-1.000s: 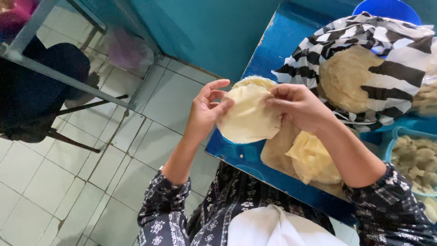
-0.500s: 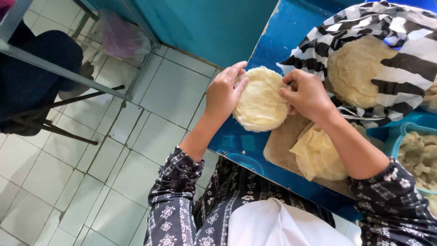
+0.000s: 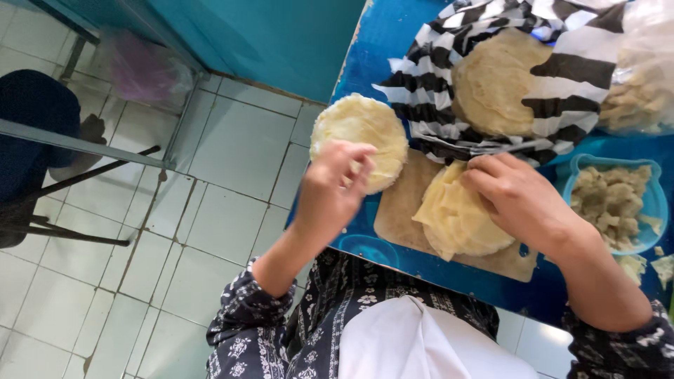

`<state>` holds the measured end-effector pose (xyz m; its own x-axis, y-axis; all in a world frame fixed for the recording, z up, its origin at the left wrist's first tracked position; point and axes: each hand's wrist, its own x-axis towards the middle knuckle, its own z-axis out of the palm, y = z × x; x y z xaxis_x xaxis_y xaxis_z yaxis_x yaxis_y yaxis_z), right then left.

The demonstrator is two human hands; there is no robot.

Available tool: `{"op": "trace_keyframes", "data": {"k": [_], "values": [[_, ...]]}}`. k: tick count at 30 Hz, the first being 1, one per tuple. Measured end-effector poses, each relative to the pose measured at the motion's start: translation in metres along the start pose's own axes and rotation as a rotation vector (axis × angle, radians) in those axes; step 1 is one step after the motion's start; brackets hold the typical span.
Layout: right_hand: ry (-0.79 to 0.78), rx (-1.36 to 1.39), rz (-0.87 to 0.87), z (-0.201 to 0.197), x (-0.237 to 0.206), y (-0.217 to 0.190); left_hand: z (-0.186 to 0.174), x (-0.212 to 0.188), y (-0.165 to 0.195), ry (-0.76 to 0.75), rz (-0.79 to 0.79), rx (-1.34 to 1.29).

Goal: The person sits at a blue table and peels thin sheets off round dough discs by hand, tearing each thin layer free and placing the sheets into a checkered paper-lined basket. Trimmed dough scraps collect in a blue bowl beside the work area.

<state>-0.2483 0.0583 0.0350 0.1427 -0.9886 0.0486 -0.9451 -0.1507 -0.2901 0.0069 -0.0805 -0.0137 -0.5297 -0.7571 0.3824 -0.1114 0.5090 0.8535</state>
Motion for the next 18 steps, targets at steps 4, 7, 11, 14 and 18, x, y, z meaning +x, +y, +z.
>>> {"op": "trace_keyframes", "data": {"k": [4, 7, 11, 14, 18], "values": [[0.091, -0.031, 0.015, 0.004, -0.013, 0.017, 0.043, -0.006, 0.024, -0.201, 0.109, -0.046], [0.147, 0.064, 0.027, -0.002, -0.026, 0.021, 0.074, -0.008, 0.036, -0.303, 0.092, -0.02], [0.245, 0.266, 0.005, -0.02, -0.046, 0.012, 0.102, -0.014, 0.049, -0.342, 0.087, -0.025], [0.239, 0.376, 0.128, -0.034, -0.056, 0.005, 0.115, -0.022, 0.052, -0.383, 0.111, 0.015], [0.295, 0.568, 0.165, -0.048, -0.054, 0.001, 0.108, -0.027, 0.042, -0.381, -0.022, -0.286]]}}
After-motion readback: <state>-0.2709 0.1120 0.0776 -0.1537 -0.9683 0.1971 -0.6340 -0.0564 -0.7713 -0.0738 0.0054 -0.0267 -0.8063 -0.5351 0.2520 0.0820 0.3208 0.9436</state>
